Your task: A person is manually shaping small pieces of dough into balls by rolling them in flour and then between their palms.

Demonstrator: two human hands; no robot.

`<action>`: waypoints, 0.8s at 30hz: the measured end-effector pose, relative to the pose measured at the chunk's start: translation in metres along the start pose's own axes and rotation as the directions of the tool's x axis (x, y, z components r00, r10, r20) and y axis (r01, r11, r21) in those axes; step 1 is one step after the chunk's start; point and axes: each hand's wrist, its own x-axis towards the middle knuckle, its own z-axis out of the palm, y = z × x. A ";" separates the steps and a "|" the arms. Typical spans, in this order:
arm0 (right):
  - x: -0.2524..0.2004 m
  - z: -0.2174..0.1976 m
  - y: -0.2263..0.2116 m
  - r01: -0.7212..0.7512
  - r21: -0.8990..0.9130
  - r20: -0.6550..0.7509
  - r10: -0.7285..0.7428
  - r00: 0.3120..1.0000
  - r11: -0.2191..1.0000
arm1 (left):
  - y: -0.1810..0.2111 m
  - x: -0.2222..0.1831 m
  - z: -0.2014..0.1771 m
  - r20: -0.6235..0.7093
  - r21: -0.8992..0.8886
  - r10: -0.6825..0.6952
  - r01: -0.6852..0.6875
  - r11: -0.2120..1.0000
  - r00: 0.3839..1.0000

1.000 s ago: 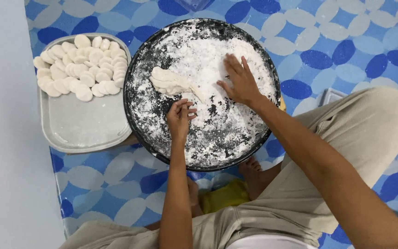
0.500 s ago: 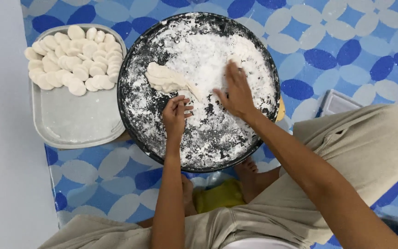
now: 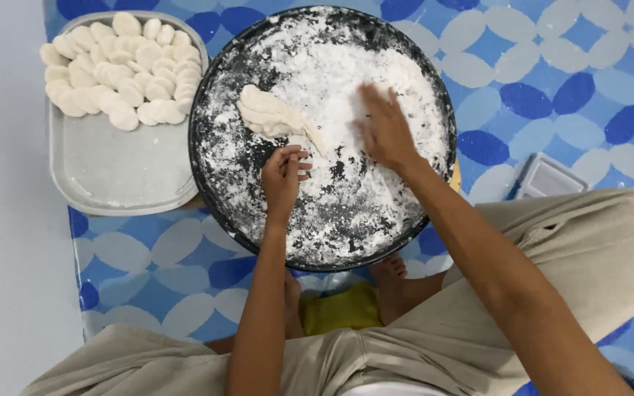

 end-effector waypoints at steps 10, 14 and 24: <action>0.006 0.032 0.069 0.003 -0.198 -0.214 -0.046 0.976 0.980 | -0.010 0.001 -0.002 0.004 0.021 0.036 -0.036 0.999 0.999; -0.003 0.026 0.067 -0.055 -0.202 -0.185 0.017 0.983 0.978 | -0.020 0.001 -0.002 0.002 0.012 0.046 -0.046 0.999 0.999; 0.000 -0.013 0.032 -0.039 0.054 -0.212 0.050 0.976 0.998 | -0.036 0.006 0.001 -0.046 -0.048 0.052 -0.054 0.997 0.998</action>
